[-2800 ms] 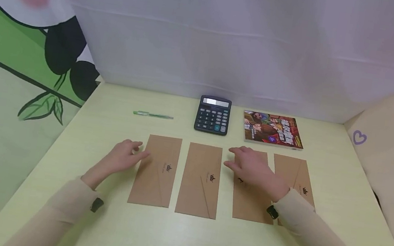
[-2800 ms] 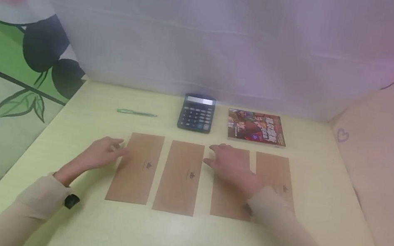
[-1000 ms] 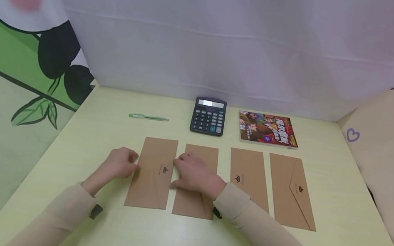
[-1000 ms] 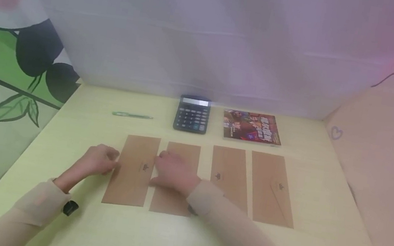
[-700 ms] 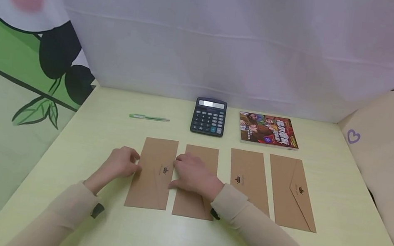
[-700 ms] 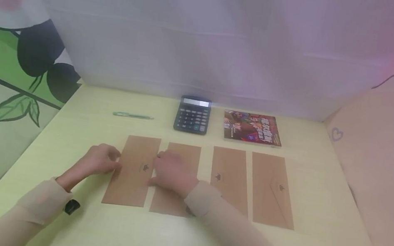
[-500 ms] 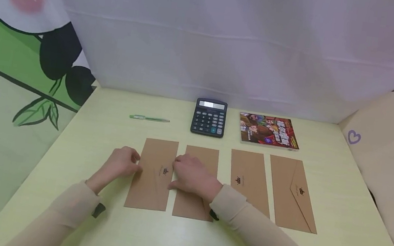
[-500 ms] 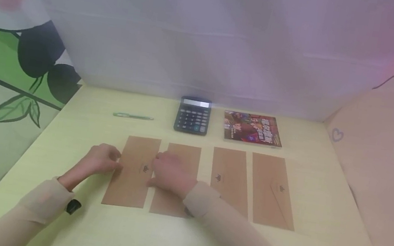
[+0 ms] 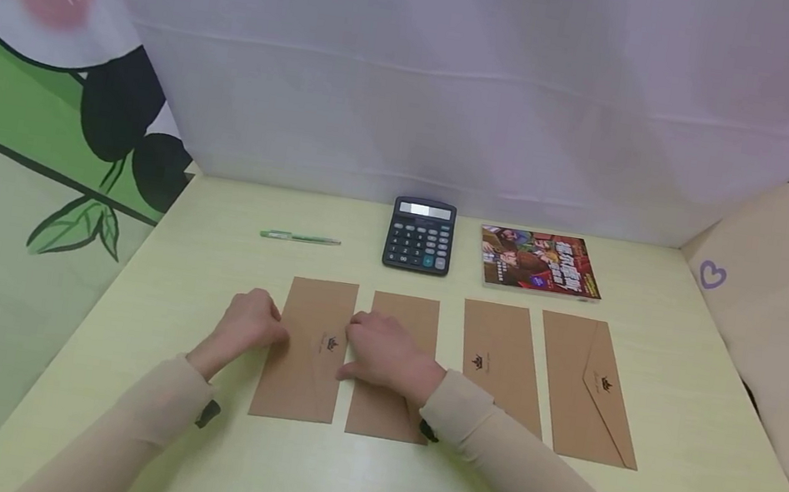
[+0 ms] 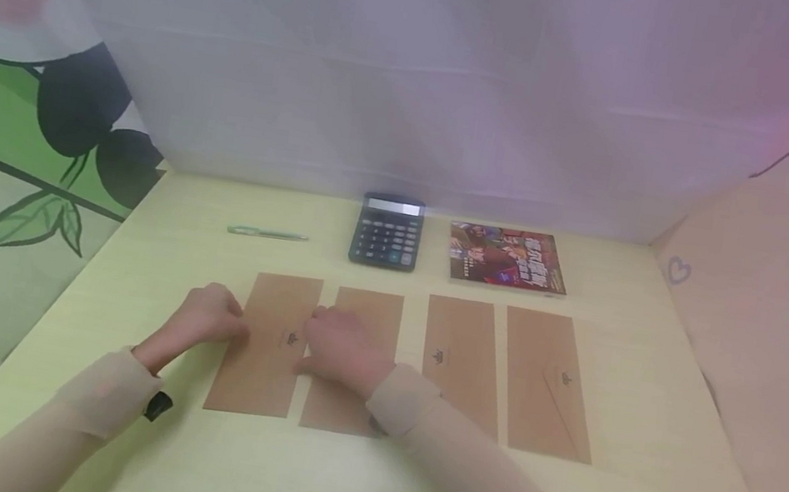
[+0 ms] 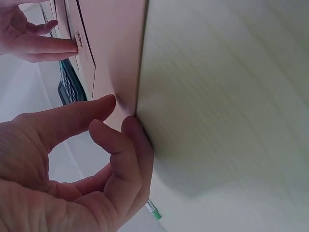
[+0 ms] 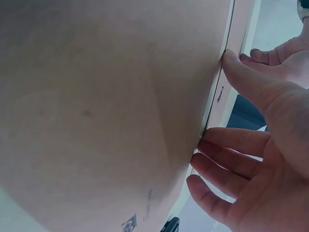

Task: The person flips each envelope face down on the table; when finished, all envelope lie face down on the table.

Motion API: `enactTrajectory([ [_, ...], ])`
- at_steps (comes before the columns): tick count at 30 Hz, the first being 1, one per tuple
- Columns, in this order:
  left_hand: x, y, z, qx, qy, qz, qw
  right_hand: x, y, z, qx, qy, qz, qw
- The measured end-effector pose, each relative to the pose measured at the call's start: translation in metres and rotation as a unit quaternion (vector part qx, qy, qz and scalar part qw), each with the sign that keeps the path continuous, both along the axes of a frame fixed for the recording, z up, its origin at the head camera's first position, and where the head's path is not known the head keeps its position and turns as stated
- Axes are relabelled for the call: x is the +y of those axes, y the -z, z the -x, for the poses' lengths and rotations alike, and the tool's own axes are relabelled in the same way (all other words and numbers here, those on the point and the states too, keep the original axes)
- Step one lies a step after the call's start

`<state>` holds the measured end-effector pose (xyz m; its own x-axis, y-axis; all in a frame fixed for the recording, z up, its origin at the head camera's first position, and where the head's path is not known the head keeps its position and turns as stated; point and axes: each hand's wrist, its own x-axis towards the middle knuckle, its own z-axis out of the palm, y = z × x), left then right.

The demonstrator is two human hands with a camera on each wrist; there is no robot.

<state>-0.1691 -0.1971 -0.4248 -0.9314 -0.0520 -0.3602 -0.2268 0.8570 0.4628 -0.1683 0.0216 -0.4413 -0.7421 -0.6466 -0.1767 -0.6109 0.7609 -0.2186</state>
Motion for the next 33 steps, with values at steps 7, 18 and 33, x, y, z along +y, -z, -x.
enactTrajectory([
  [7,-0.001,0.001,0.004,-0.010,-0.012,-0.003,0.9999,0.000,-0.001,0.000,-0.002,0.000,0.002,1.0000],
  [18,-0.006,0.000,0.012,-0.054,-0.019,0.008,0.9983,-0.001,0.000,0.002,0.002,-0.001,0.006,1.0000],
  [33,-0.014,0.000,0.007,-0.044,-0.022,-0.045,0.9978,-0.001,0.001,0.002,-0.005,0.010,0.013,0.9999],
])
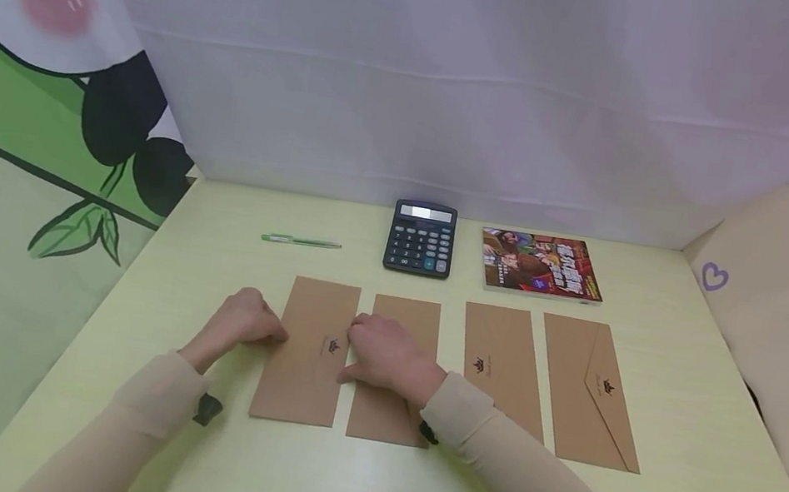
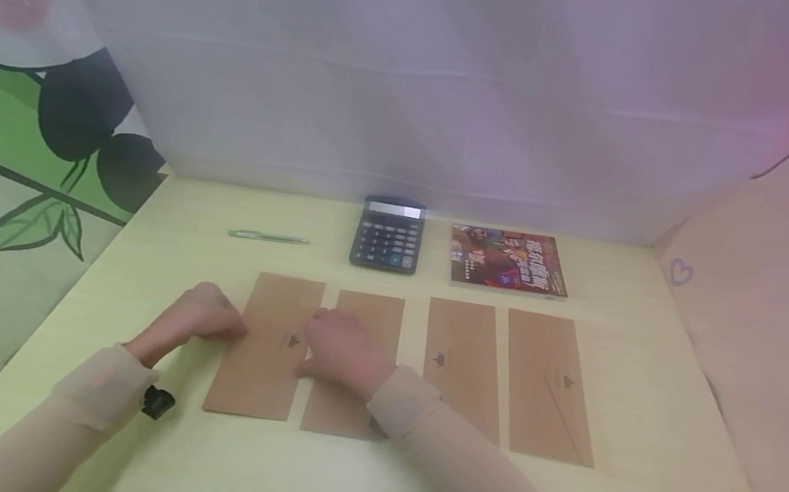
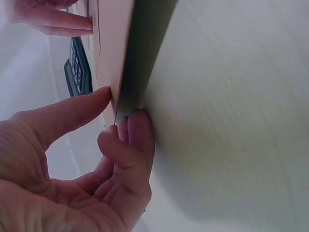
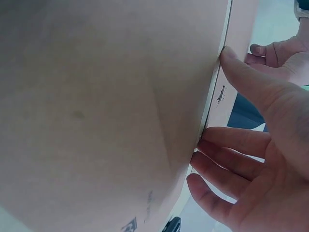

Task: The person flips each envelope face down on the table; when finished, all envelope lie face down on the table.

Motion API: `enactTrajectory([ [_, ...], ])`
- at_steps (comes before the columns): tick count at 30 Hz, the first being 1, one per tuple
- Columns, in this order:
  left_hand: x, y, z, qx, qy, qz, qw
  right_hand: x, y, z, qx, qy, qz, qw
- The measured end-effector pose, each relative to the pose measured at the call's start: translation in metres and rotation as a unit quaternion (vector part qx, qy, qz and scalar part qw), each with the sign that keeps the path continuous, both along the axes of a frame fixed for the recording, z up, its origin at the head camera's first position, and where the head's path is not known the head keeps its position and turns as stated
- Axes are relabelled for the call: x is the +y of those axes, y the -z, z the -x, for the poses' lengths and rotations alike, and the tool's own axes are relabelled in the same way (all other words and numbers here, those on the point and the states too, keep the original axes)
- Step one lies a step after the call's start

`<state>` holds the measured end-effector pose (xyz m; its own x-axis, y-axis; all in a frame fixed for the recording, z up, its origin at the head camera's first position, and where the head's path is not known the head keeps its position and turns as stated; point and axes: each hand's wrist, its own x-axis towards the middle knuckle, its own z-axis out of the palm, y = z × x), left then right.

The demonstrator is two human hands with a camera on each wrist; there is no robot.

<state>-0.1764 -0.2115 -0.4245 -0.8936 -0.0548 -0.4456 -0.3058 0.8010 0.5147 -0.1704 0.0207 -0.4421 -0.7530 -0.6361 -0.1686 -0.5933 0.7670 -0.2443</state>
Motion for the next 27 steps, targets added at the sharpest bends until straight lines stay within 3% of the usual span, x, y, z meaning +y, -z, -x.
enactTrajectory([
  [8,-0.005,-0.008,-0.003,-0.001,-0.018,-0.068,0.9975,0.000,0.000,0.002,-0.005,-0.002,0.007,1.0000],
  [17,-0.006,-0.012,-0.008,0.007,-0.046,-0.163,0.9855,0.002,0.004,0.005,0.009,-0.014,0.019,0.9997],
  [27,-0.003,-0.020,-0.015,0.023,-0.059,-0.226,0.9722,0.001,0.002,0.004,0.010,-0.023,0.041,0.9989],
])
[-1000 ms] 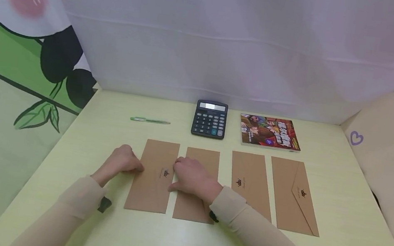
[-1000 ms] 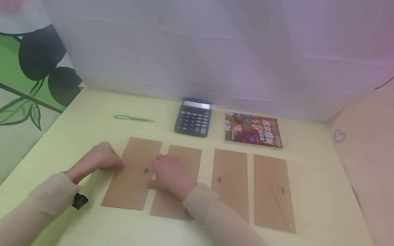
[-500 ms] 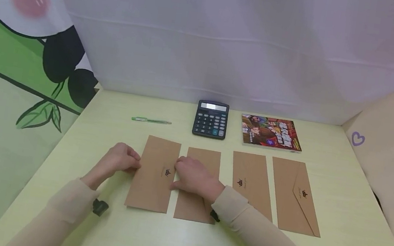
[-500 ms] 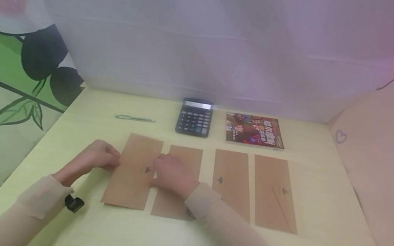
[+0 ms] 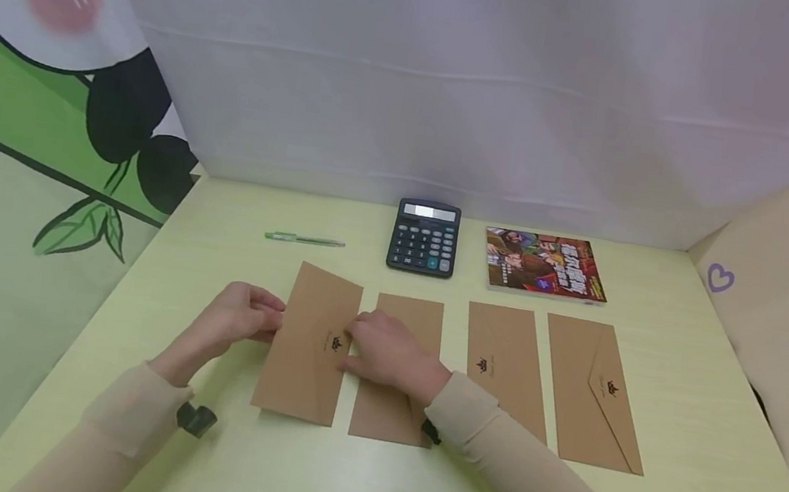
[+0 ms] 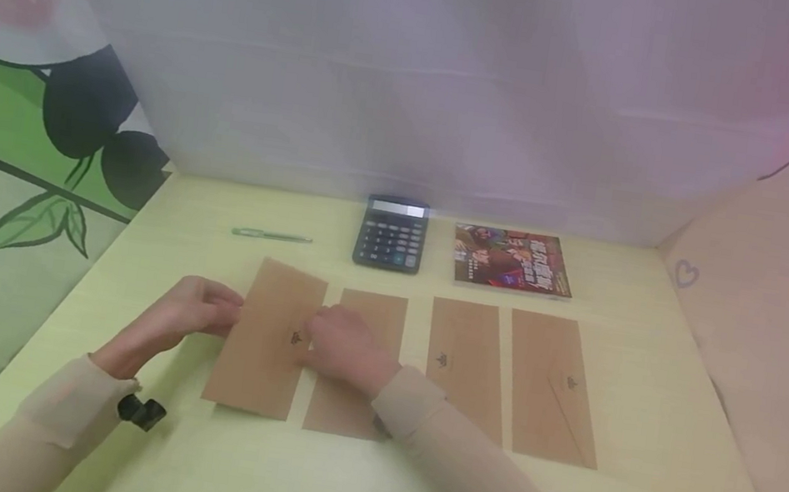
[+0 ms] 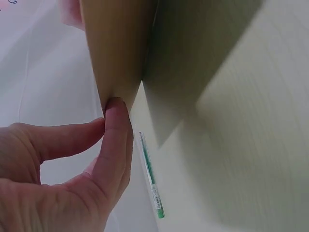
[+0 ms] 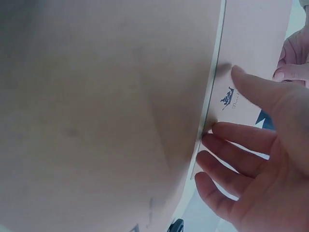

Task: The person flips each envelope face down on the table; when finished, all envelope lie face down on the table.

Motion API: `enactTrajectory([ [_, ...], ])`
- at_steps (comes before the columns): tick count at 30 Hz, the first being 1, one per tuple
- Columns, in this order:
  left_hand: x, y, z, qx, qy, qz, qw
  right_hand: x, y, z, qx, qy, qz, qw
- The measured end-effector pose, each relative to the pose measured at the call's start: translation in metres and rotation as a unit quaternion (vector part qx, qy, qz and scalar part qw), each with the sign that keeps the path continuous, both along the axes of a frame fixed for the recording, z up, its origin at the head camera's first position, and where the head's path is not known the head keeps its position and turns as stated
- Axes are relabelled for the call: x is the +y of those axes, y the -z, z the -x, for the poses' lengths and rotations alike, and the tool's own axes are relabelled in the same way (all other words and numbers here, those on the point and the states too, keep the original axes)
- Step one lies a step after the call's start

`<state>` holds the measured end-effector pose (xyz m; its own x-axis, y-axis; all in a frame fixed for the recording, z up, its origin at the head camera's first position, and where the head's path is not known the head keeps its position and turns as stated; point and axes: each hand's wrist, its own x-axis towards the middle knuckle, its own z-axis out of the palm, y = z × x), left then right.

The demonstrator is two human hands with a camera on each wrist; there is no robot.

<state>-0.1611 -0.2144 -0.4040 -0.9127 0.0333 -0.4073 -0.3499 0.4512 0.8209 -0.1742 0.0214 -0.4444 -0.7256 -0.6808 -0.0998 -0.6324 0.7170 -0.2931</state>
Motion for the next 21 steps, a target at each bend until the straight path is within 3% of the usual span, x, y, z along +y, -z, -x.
enactTrajectory([
  [6,0.003,-0.006,-0.004,0.008,0.010,-0.026,0.9996,-0.001,0.000,0.001,-0.024,-0.013,0.021,0.9994],
  [13,0.003,-0.008,-0.006,0.019,0.022,-0.080,0.9964,-0.002,-0.010,-0.003,-0.076,-0.036,0.110,0.9903],
  [21,-0.001,-0.003,-0.006,-0.015,0.027,-0.160,0.9866,-0.003,-0.014,-0.005,-0.130,-0.017,0.151,0.9798],
])
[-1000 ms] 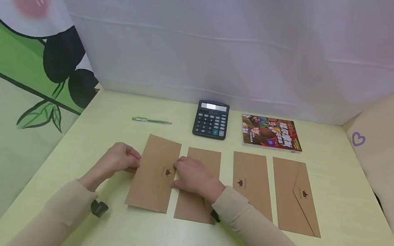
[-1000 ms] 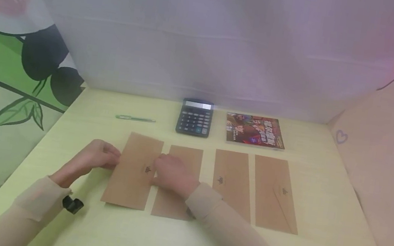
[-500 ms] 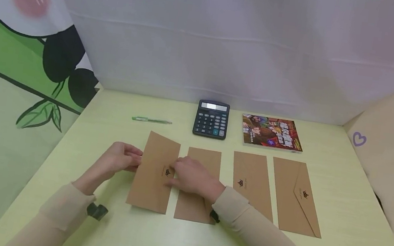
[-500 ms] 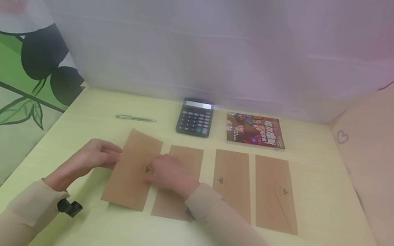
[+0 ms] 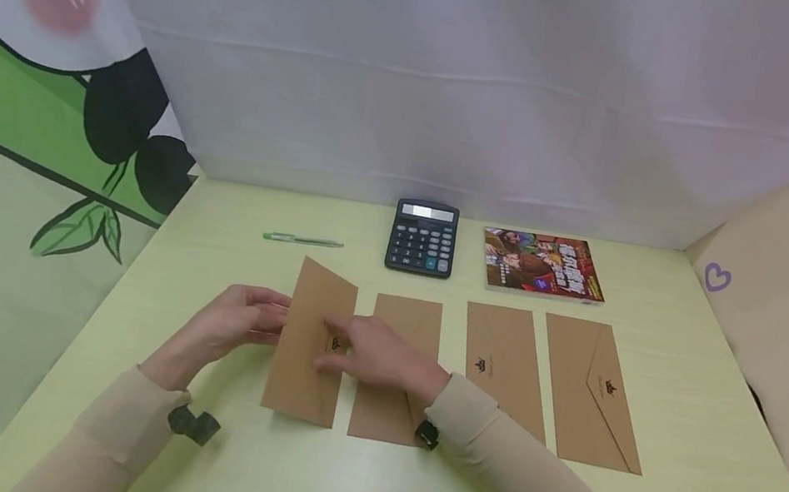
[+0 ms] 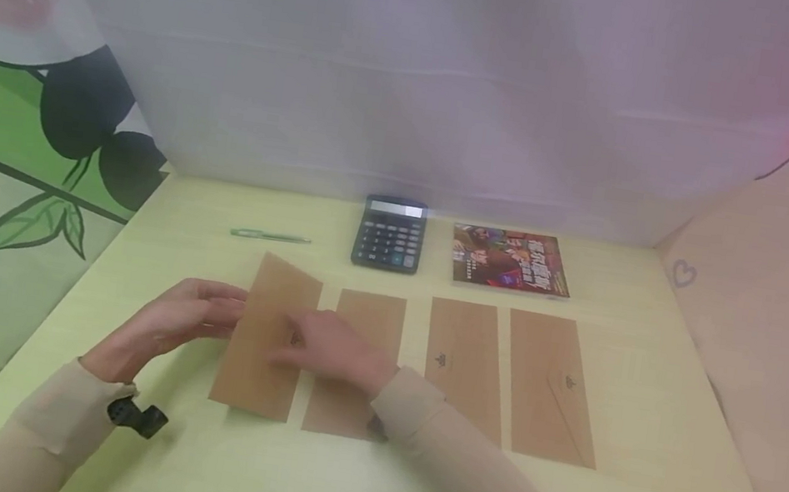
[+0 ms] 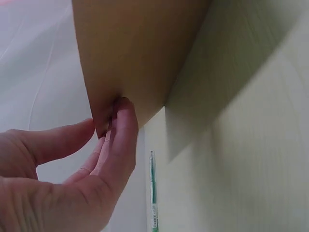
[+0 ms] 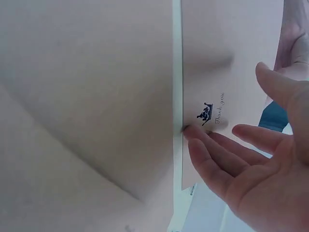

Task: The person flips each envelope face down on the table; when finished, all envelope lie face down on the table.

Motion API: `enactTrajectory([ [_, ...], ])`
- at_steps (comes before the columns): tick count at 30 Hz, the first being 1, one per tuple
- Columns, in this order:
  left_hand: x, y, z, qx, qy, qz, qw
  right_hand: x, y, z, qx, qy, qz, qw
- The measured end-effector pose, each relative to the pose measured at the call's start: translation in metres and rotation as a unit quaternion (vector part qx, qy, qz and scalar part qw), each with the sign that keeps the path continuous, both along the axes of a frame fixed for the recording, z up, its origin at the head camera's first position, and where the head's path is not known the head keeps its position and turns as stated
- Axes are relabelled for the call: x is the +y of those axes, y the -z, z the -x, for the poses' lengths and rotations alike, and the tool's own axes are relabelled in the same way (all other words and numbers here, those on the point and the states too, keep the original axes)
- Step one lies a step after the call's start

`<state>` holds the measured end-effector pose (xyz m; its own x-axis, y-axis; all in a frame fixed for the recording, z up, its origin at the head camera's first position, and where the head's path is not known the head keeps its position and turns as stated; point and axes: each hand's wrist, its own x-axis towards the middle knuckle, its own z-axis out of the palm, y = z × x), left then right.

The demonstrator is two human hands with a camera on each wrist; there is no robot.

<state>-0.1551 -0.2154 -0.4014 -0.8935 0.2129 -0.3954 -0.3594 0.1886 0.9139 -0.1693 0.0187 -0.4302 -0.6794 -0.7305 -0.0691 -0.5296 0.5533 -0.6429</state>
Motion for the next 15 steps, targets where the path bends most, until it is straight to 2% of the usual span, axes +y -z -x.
enactTrajectory([
  [4,0.0003,0.0004,-0.0003,-0.015,0.012,-0.027,0.9995,0.0000,-0.0003,-0.0004,-0.017,0.012,0.017,0.9996],
  [7,0.0016,0.0003,-0.0003,-0.025,0.027,-0.036,0.9987,0.0003,-0.0008,-0.0015,-0.048,0.026,0.034,0.9979],
  [11,0.0041,0.0016,0.0004,-0.040,0.045,-0.051,0.9969,0.0005,-0.0021,-0.0038,-0.095,0.048,0.057,0.9927],
  [15,0.0077,0.0053,0.0005,-0.056,0.055,-0.093,0.9926,0.0001,-0.0046,-0.0065,-0.133,0.064,0.085,0.9853],
])
